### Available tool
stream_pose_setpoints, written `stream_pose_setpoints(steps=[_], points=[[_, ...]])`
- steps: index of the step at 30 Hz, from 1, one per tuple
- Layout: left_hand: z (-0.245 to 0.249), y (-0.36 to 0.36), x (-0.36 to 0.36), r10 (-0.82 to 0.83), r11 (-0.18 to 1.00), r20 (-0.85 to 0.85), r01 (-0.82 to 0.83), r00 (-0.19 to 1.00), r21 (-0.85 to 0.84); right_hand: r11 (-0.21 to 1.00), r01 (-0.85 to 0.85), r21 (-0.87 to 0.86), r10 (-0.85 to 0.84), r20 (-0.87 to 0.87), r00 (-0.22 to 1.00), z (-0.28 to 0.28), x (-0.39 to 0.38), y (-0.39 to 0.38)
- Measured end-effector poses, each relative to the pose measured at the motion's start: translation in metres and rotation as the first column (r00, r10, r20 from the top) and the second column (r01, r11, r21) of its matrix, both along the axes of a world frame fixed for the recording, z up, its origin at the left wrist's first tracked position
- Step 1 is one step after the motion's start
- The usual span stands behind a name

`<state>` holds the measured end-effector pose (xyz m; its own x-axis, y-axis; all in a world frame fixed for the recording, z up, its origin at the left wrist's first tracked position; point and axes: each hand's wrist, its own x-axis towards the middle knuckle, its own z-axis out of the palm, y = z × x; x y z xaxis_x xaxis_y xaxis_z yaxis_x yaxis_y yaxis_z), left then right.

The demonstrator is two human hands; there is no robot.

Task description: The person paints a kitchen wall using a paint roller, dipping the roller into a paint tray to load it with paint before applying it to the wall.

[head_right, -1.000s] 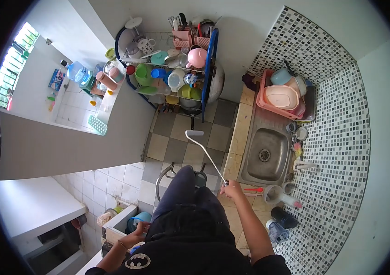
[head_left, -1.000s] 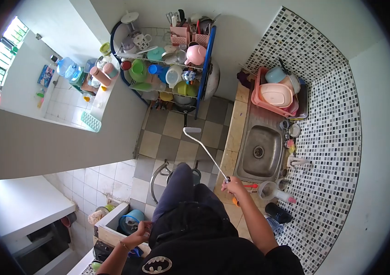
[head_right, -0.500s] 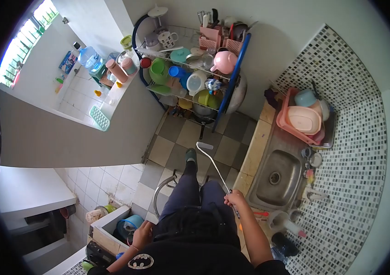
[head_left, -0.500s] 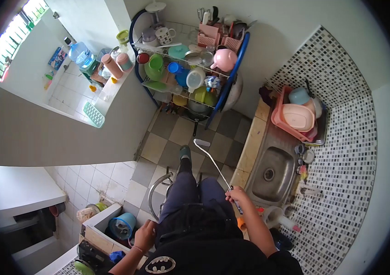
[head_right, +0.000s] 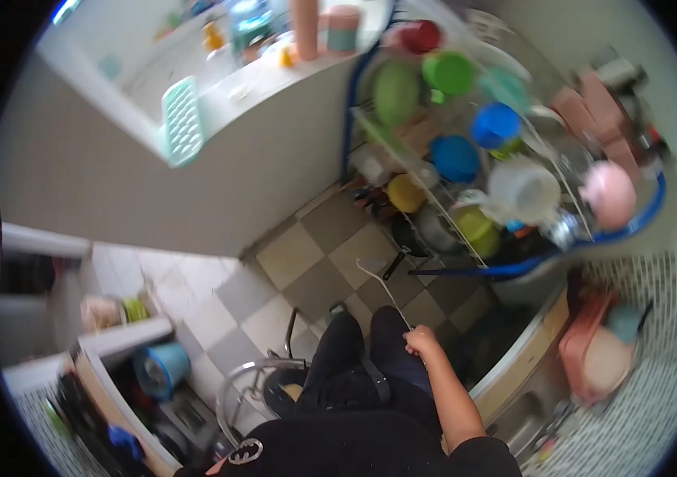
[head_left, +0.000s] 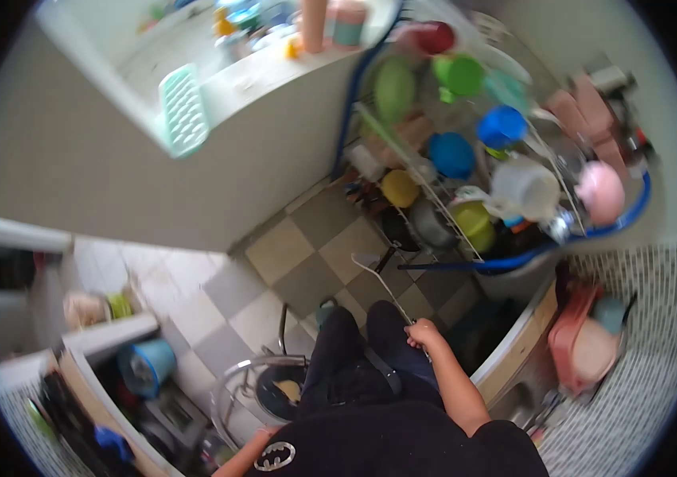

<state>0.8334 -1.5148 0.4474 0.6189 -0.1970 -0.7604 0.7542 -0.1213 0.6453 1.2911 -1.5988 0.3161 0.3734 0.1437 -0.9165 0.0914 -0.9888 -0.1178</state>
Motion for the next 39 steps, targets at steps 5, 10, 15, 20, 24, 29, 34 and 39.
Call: stream_pose_setpoints(steps=[5,10,15,20,24,29,34,39], points=[[0.019,-0.039,0.025,0.241,0.965,0.085,-0.229,0.967,-0.127,0.999,-0.050,-0.017,0.048,-0.106,0.993,0.018,0.041,0.077],[0.050,-0.076,0.050,0.449,0.892,0.138,-0.435,0.883,-0.123,0.943,-0.323,0.079,0.333,-0.225,0.916,0.012,0.060,0.160],[0.102,-0.094,0.097,0.677,0.721,0.026,-0.670,0.735,0.175,0.864,-0.479,0.157,0.503,-0.202,0.841,-0.021,0.059,0.218],[0.082,-0.092,0.113,0.862,0.487,0.034,-0.847,0.505,0.214,0.680,-0.725,0.110,0.732,-0.150,0.664,-0.002,0.008,0.254],[0.048,-0.084,0.104,0.975,0.220,-0.076,-0.945,0.208,0.243,0.692,-0.715,0.102,0.720,-0.176,0.672,-0.019,-0.051,0.281],[0.060,-0.028,0.063,0.976,-0.119,-0.139,-0.948,-0.166,0.296,0.468,-0.883,0.047,0.868,-0.214,0.449,-0.053,-0.167,0.351],[0.049,-0.031,0.052,0.943,-0.319,-0.084,-0.947,-0.321,0.041,0.128,-0.986,0.111,0.973,-0.206,0.104,0.005,-0.306,0.405],[0.001,-0.090,0.087,0.491,-0.867,-0.343,-0.410,-0.801,-0.284,0.183,-0.977,0.111,0.949,-0.281,0.146,-0.006,-0.405,0.430]])
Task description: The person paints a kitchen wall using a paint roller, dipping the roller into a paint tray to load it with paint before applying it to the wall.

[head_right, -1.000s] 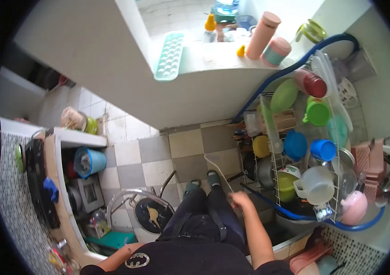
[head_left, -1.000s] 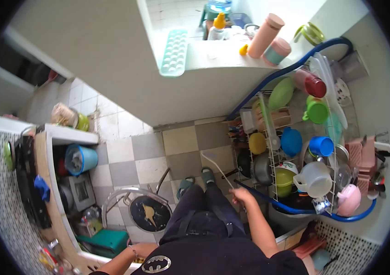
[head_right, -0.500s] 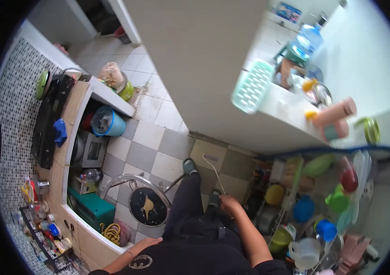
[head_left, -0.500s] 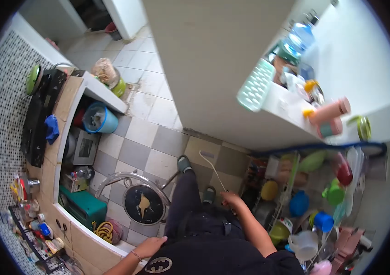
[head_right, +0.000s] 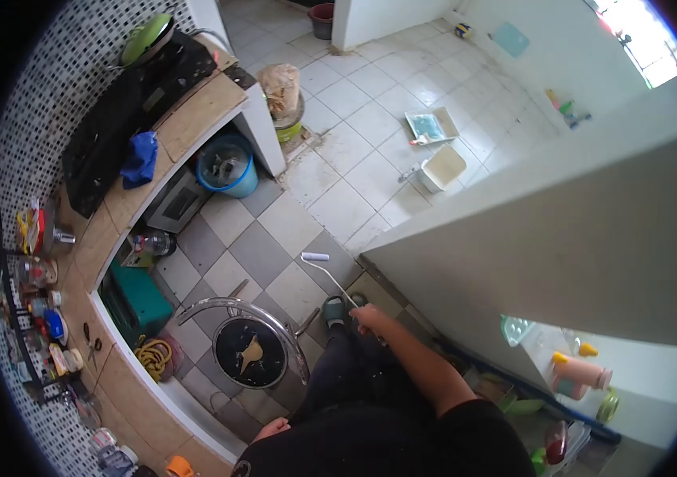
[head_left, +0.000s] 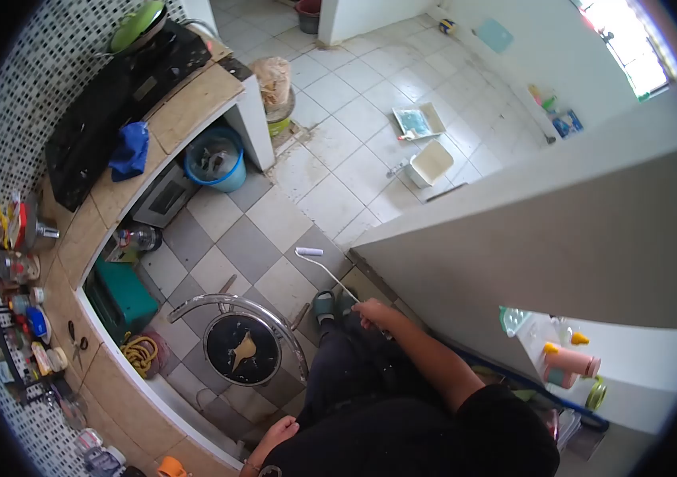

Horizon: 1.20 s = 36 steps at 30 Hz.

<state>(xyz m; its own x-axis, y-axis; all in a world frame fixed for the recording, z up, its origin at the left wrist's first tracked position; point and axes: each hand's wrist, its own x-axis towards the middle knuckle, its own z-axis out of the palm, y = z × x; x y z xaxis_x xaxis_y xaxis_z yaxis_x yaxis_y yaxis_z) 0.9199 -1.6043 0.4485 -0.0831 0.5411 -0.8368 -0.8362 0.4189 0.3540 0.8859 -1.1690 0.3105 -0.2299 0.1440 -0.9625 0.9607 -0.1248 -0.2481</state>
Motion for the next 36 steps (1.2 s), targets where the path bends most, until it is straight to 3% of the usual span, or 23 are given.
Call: stream_pose_setpoints(steps=[3,6,8,11,15,16,19,20,21,22,23,25,26,29,31,33,35,36], points=[[-0.001,0.008,0.006,0.304,0.952,0.101,-0.305,0.947,-0.005,0.995,0.025,-0.092,-0.027,-0.015,1.000,0.002,-0.063,0.016],[-0.094,-0.013,0.052,-0.062,0.991,-0.201,0.037,0.978,-0.128,0.993,-0.020,-0.115,0.025,0.038,0.999,-0.004,-0.129,0.037],[-0.098,0.016,0.025,-0.216,0.956,-0.286,0.143,0.934,-0.255,0.993,-0.070,-0.092,0.078,0.095,0.992,-0.026,-0.170,0.061],[-0.083,0.072,-0.045,-0.261,0.898,-0.400,0.069,0.878,-0.436,0.982,-0.176,-0.065,0.183,0.138,0.973,-0.016,-0.229,0.107],[-0.056,0.144,-0.165,-0.280,0.791,-0.623,-0.193,0.730,-0.581,0.990,-0.134,-0.030,0.136,0.051,0.989,-0.069,-0.274,0.179],[-0.050,0.160,-0.196,-0.299,0.768,-0.669,-0.244,0.681,-0.592,0.992,-0.123,-0.034,0.126,0.139,0.982,-0.079,-0.287,0.199],[-0.046,0.208,-0.271,-0.413,0.765,-0.722,-0.219,0.555,-0.605,0.956,-0.290,0.053,0.276,0.181,0.944,-0.064,-0.314,0.256],[-0.052,0.225,-0.295,-0.457,0.772,-0.733,-0.185,0.504,-0.608,0.963,-0.226,0.144,0.205,0.152,0.967,-0.078,-0.317,0.271],[-0.059,0.237,-0.321,-0.503,0.776,-0.737,-0.140,0.451,-0.615,0.971,-0.164,0.175,0.137,0.157,0.978,-0.039,-0.330,0.287],[-0.063,0.250,-0.344,-0.489,0.821,-0.786,-0.103,0.380,-0.561,0.976,-0.136,0.171,0.108,0.159,0.981,-0.057,-0.333,0.305],[-0.066,0.260,-0.365,-0.467,0.847,-0.775,-0.038,0.425,-0.531,0.979,-0.113,0.167,0.085,0.168,0.982,-0.073,-0.330,0.323],[-0.066,0.285,-0.414,-0.427,0.885,-0.736,0.078,0.525,-0.458,0.976,0.013,0.216,-0.050,0.164,0.985,-0.046,-0.331,0.351],[-0.076,0.282,-0.440,-0.428,0.903,-0.764,0.200,0.483,-0.379,0.967,0.081,0.243,-0.121,0.154,0.981,-0.035,-0.334,0.363],[-0.054,0.352,-0.518,-0.135,0.977,-0.576,0.011,0.806,-0.213,0.913,0.247,0.325,-0.311,0.163,0.936,-0.041,-0.331,0.381],[-0.046,0.404,-0.585,-0.438,0.898,-0.559,0.311,0.704,-0.312,0.902,0.316,0.293,-0.371,0.158,0.915,-0.053,-0.321,0.389],[-0.038,0.474,-0.633,-0.442,0.876,-0.695,0.441,0.567,-0.198,0.844,0.470,0.260,-0.513,0.129,0.849,-0.063,-0.320,0.380],[-0.025,0.553,-0.659,-0.558,0.802,-0.529,0.578,0.639,-0.150,0.724,0.649,0.234,-0.681,0.092,0.726,-0.069,-0.315,0.368],[-0.025,0.587,-0.666,-0.610,0.685,-0.572,0.727,0.549,-0.032,0.603,0.776,0.185,-0.796,0.069,0.602,-0.069,-0.315,0.360]])
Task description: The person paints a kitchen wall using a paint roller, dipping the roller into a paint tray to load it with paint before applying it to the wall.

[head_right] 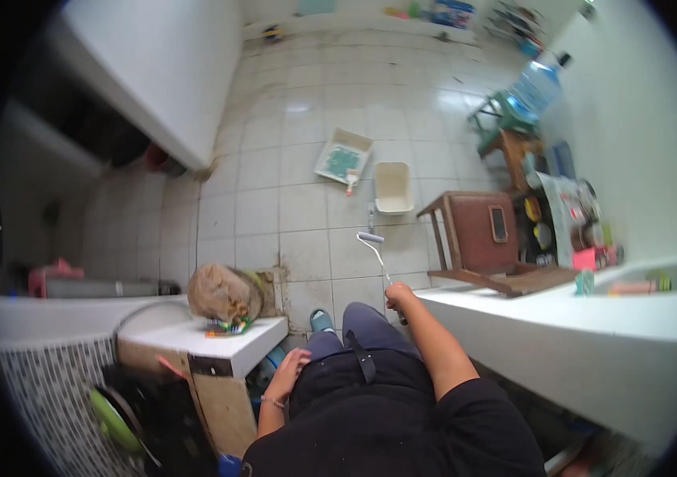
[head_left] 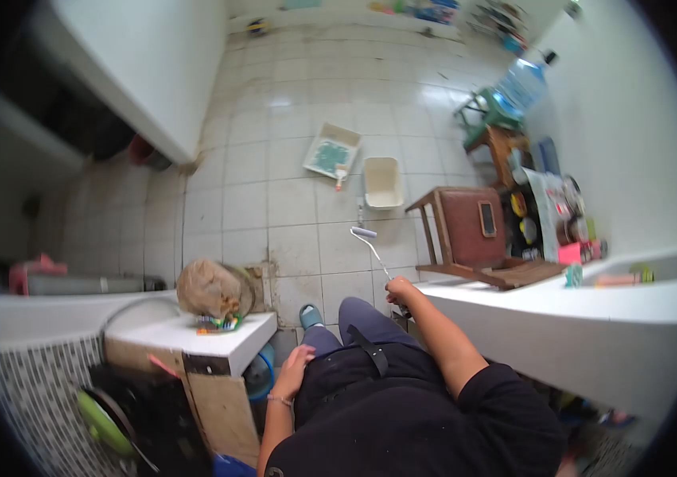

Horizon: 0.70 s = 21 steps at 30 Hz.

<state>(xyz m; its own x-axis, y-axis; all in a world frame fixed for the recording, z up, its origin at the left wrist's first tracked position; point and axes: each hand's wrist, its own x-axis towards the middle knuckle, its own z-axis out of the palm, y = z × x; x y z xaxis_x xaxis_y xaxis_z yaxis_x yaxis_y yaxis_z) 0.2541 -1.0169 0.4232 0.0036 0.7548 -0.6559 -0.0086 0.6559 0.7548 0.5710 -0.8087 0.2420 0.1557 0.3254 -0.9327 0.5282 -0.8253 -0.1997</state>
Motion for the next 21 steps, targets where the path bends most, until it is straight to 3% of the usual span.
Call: stream_pose_setpoints(steps=[1,2,4,7,8,11,12,15,17,18,21], points=[[-0.001,0.032,-0.003,-0.197,0.974,0.038,0.191,0.980,0.120,0.998,0.068,0.008,-0.068,-0.031,0.997,0.003,0.002,-0.010],[0.008,0.065,0.001,-0.408,0.912,0.016,0.406,0.913,0.055,0.991,0.133,0.018,-0.132,-0.065,0.989,0.012,0.003,-0.018],[0.027,0.116,0.020,-0.756,0.652,0.002,0.753,0.654,-0.087,0.980,0.195,0.025,-0.192,-0.089,0.977,0.036,0.003,-0.027],[-0.002,0.167,0.048,-0.962,0.268,-0.073,0.961,0.264,-0.062,0.988,0.157,0.013,-0.156,-0.055,0.986,0.038,0.013,-0.032],[-0.009,0.182,0.057,-0.946,0.323,-0.042,0.946,0.322,-0.010,0.973,0.231,-0.023,-0.232,-0.067,0.970,0.043,0.014,-0.029],[-0.010,0.233,0.093,-0.933,0.320,-0.203,0.944,0.298,-0.082,0.985,0.147,-0.090,-0.155,-0.084,0.984,0.015,0.027,-0.018],[-0.027,0.241,0.100,-0.821,0.435,-0.387,0.899,0.420,0.052,0.993,0.085,-0.087,-0.091,-0.072,0.993,0.011,0.031,-0.008],[-0.108,0.285,0.100,-0.728,0.543,-0.541,0.836,0.422,-0.080,0.983,-0.172,-0.057,0.170,-0.040,0.985,0.003,0.042,0.026],[-0.108,0.313,0.119,-0.732,0.563,-0.540,0.815,0.416,-0.135,0.919,-0.395,-0.012,0.395,0.001,0.919,-0.025,0.051,0.045],[-0.109,0.321,0.128,-0.738,0.572,-0.533,0.803,0.415,-0.167,0.978,-0.185,-0.100,0.192,0.066,0.979,0.016,0.052,0.070],[-0.120,0.344,0.154,-0.779,0.500,-0.503,0.855,0.375,-0.137,0.952,-0.306,-0.020,0.306,-0.004,0.952,0.002,0.065,0.101]])
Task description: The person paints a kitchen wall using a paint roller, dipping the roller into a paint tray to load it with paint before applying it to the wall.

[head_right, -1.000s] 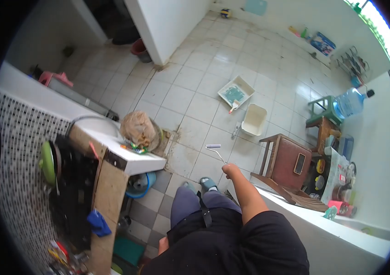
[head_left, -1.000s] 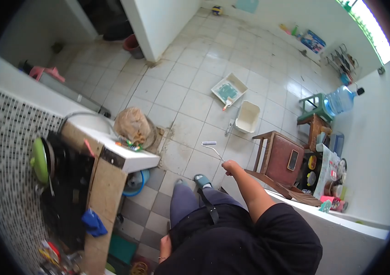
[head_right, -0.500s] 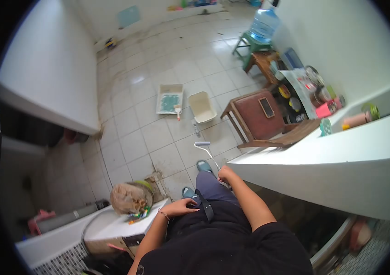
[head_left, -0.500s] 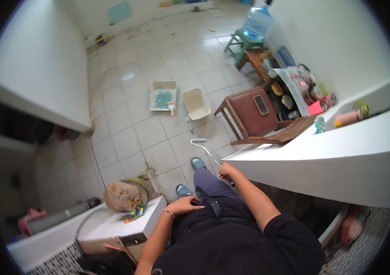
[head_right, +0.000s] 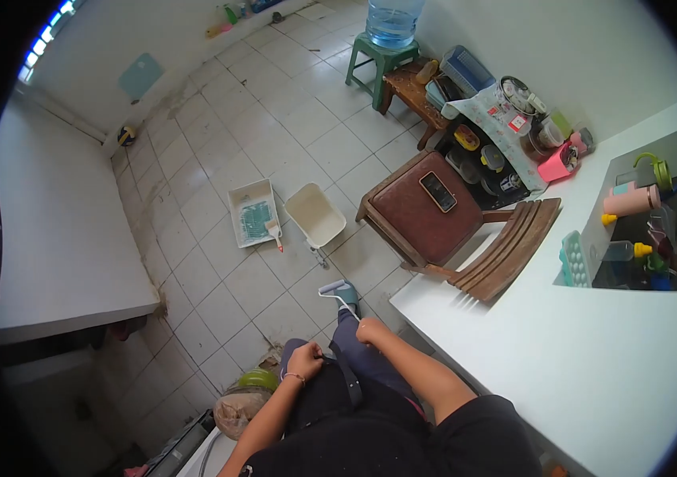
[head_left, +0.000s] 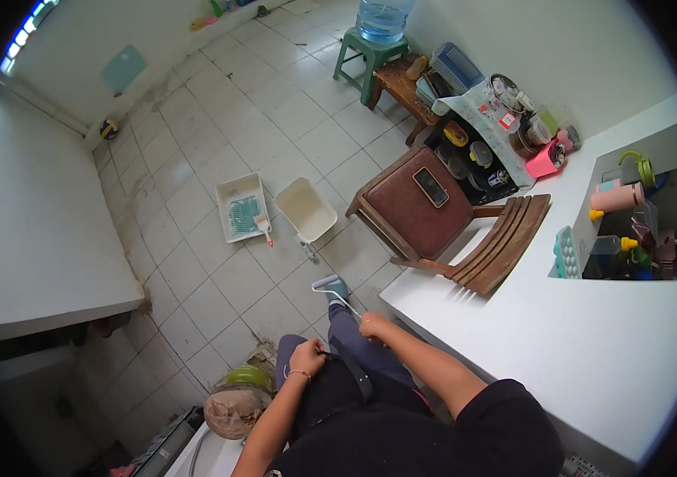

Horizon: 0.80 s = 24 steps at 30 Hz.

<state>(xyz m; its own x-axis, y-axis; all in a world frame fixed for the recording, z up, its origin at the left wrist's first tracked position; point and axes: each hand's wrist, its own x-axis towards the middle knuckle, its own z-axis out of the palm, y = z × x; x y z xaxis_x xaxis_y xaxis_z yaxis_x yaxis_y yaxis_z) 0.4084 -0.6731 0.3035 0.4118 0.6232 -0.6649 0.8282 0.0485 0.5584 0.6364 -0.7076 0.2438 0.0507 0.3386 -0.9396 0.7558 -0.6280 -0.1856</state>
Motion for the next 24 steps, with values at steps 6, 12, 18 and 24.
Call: stream_pose_setpoints(steps=[6,12,18,24], points=[[0.005,0.055,0.018,-0.224,0.905,0.022,0.216,0.974,-0.367,0.873,0.482,-0.072,-0.487,-0.168,0.857,0.003,-0.011,0.037],[-0.018,0.070,0.036,-0.435,0.634,0.568,0.685,0.699,-0.359,0.886,0.464,-0.010,-0.460,-0.144,0.876,-0.011,-0.037,0.077],[0.046,0.113,0.062,-0.197,0.368,0.865,0.852,0.462,-0.371,0.868,0.495,-0.041,-0.497,-0.044,0.867,-0.012,-0.057,0.147],[0.022,0.136,0.019,-0.529,0.596,0.666,0.789,0.526,-0.149,0.853,0.519,0.047,-0.521,0.013,0.854,-0.032,-0.106,0.226]])
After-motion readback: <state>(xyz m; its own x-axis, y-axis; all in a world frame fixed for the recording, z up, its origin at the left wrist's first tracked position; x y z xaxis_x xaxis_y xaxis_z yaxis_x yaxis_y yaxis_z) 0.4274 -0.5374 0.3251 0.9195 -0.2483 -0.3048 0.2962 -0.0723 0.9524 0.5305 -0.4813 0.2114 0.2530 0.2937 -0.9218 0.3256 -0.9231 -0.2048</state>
